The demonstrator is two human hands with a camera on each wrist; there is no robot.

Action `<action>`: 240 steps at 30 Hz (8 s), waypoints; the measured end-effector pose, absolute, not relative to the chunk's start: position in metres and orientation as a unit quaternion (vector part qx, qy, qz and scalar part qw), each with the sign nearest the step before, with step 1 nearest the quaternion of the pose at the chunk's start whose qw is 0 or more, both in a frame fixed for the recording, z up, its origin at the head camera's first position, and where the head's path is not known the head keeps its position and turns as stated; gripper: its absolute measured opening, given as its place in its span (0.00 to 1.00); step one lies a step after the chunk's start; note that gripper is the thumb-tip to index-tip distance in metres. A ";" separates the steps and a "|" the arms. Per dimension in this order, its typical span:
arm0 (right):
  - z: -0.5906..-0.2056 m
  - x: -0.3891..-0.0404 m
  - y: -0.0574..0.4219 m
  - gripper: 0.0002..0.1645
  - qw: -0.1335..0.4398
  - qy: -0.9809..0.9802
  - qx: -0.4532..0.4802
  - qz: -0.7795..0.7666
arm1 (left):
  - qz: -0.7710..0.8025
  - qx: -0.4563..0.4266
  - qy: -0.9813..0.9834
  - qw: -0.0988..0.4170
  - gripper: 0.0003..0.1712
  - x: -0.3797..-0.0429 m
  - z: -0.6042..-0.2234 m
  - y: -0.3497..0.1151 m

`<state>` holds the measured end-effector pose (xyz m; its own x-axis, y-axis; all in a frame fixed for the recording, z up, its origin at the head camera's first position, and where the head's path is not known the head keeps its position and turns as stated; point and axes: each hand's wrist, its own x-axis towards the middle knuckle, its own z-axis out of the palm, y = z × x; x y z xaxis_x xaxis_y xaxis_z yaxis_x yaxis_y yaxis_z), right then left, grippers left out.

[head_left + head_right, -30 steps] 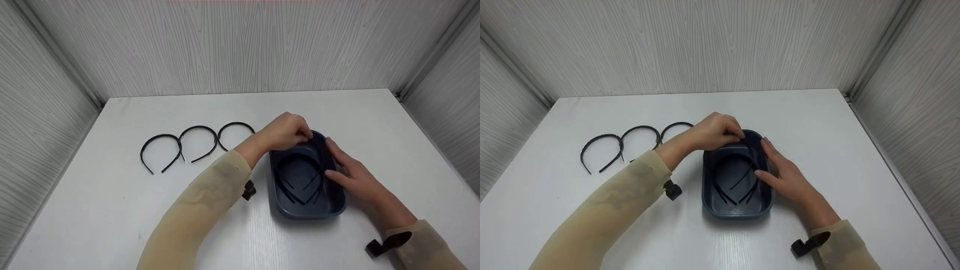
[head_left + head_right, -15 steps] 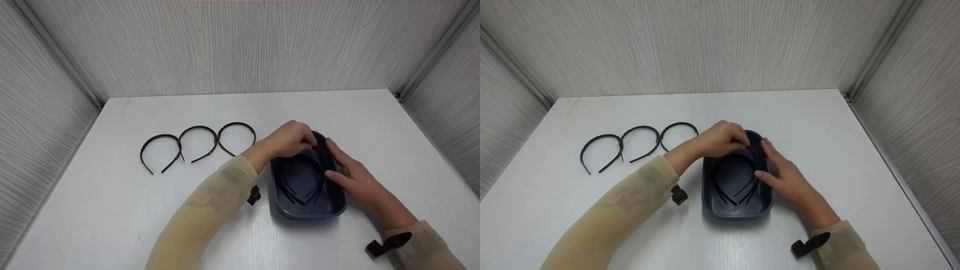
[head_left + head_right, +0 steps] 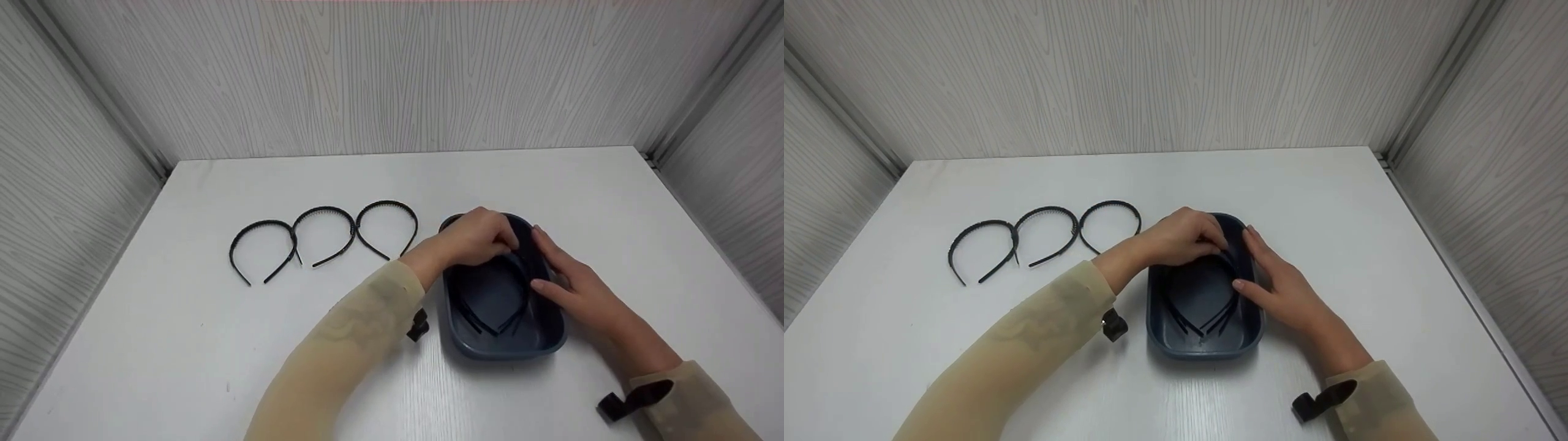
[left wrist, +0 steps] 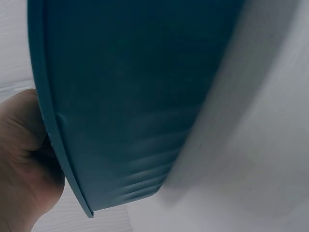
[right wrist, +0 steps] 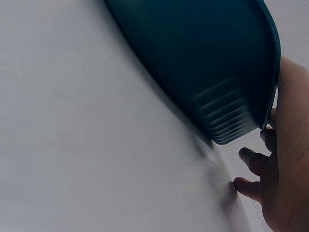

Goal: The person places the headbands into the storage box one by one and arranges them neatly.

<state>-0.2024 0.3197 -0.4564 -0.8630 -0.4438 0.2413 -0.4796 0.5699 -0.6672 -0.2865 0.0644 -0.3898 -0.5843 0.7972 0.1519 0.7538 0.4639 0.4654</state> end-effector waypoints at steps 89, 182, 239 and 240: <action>-0.456 -0.201 0.320 0.48 0.025 -0.883 0.265 0.386 | 0.220 0.432 0.872 0.074 0.12 -0.290 -0.405 0.069; -0.465 -0.189 0.326 0.49 0.040 -0.888 0.274 0.367 | 0.364 0.097 0.925 0.047 0.18 -0.302 -0.454 -0.304; -0.468 -0.195 0.329 0.49 0.040 -0.886 0.283 0.366 | 0.161 0.164 0.971 0.067 0.12 -0.294 -0.385 -0.287; -0.468 -0.195 0.329 0.50 0.040 -0.886 0.282 0.367 | 0.156 0.166 0.971 0.068 0.11 -0.294 -0.383 -0.286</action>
